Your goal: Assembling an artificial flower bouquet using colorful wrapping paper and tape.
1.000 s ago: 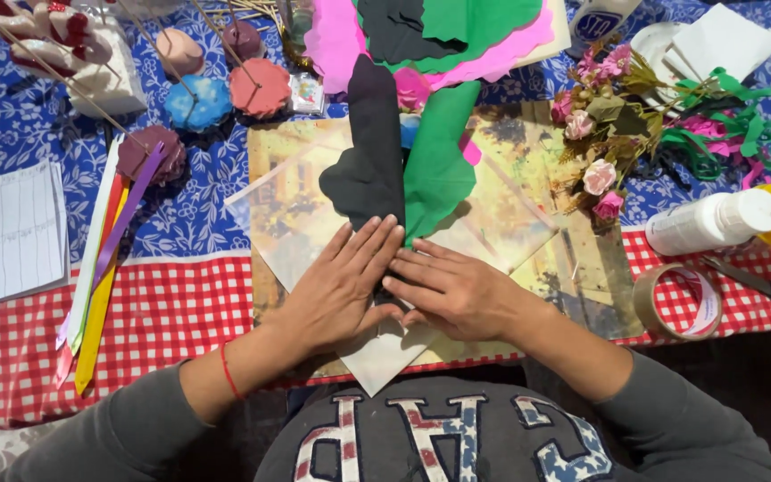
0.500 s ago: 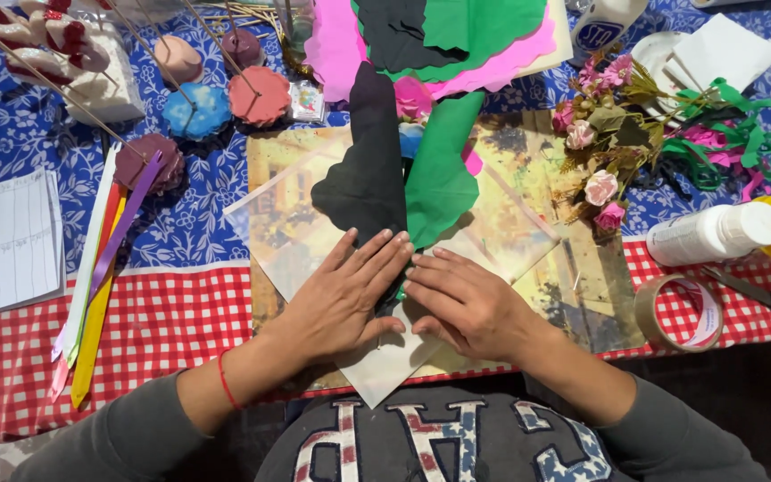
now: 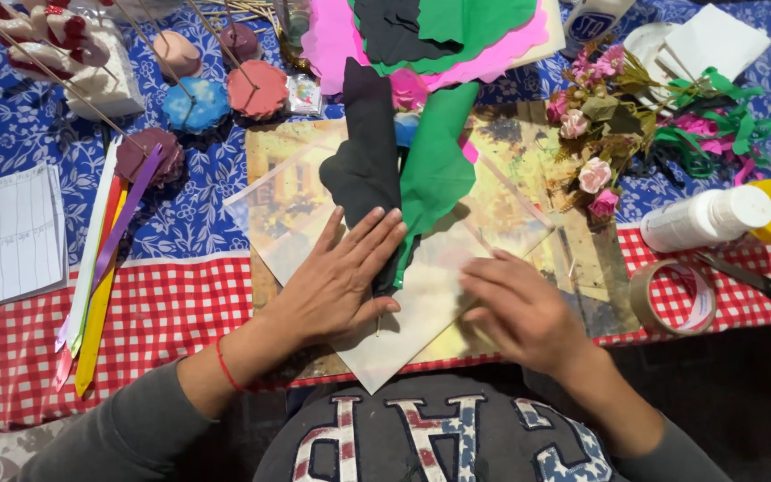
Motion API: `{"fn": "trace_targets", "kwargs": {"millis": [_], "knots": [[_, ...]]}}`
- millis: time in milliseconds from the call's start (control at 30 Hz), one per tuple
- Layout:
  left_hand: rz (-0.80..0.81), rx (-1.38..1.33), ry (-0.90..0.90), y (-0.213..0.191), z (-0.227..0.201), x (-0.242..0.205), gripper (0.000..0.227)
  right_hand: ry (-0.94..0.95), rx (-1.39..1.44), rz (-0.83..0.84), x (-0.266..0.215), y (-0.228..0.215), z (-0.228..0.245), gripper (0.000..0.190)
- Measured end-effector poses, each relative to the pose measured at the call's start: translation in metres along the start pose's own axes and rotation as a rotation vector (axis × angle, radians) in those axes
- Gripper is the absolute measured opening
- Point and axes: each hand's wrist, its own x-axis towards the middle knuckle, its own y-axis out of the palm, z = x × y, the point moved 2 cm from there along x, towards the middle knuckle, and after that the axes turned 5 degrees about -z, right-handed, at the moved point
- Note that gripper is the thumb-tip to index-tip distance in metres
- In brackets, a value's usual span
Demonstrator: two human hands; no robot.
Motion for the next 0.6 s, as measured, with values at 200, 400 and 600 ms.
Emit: {"fn": "trace_targets", "kwargs": {"millis": [200, 400, 600], "knots": [[-0.153, -0.090, -0.049, -0.014, -0.001, 0.008, 0.081, 0.281, 0.017, -0.108, -0.027, -0.032, -0.003, 0.027], [-0.207, -0.020, -0.115, -0.025, 0.028, 0.048, 0.045, 0.109, -0.010, 0.060, 0.046, 0.002, -0.010, 0.027], [-0.180, 0.354, 0.228, -0.052, 0.062, 0.083, 0.036, -0.033, -0.131, 0.090, 0.078, 0.038, -0.037, 0.049]]}}
